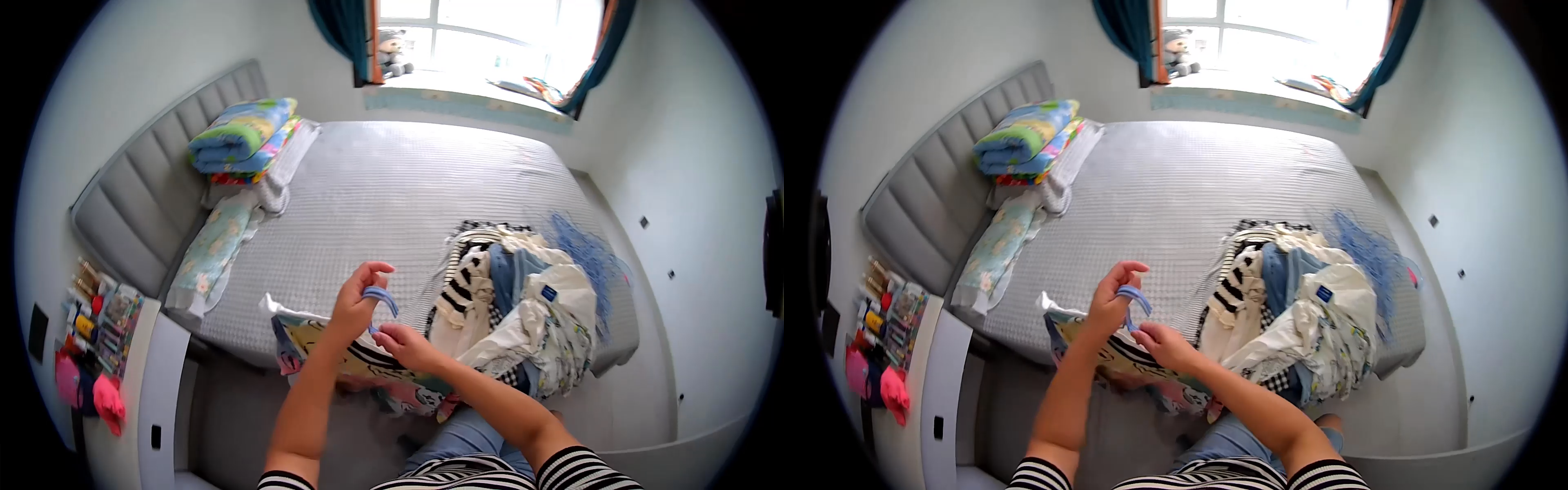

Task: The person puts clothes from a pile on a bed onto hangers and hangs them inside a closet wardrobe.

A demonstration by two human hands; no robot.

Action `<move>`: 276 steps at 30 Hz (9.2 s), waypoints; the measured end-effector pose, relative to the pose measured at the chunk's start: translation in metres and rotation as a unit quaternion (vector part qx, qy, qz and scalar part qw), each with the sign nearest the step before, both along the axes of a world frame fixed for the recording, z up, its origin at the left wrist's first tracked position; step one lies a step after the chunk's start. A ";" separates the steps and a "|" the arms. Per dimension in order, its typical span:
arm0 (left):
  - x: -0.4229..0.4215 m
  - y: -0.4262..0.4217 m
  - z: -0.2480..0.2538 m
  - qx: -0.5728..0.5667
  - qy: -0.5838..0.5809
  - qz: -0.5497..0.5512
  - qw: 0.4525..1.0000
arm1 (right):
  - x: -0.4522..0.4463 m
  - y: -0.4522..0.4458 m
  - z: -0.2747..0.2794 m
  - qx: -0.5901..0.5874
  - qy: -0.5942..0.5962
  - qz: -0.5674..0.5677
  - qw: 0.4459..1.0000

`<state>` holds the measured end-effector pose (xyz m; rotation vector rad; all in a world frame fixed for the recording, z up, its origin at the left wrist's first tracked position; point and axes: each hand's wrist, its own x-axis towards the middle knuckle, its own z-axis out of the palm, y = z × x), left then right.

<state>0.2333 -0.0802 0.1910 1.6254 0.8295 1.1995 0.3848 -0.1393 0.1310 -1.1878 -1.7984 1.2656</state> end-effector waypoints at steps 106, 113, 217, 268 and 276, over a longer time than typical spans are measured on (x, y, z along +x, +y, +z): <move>0.571 -0.354 -0.047 0.168 0.062 -0.732 0.657 | 0.389 -0.442 0.001 0.259 -0.350 -0.773 0.462; 0.429 -0.149 -0.128 0.245 0.203 -0.315 0.894 | 0.373 -0.252 -0.067 0.189 -0.295 -0.501 0.791; 0.334 -0.103 -0.134 -0.101 0.089 -0.198 0.971 | 0.443 -0.200 -0.055 0.173 -0.184 -0.558 0.790; 0.316 -0.107 0.007 0.269 0.417 -0.213 0.842 | 0.375 -0.177 -0.001 0.131 0.078 -0.387 0.909; 0.288 -0.065 -0.046 0.114 0.265 -0.165 0.943 | 0.354 -0.207 -0.047 0.140 -0.293 -0.244 0.914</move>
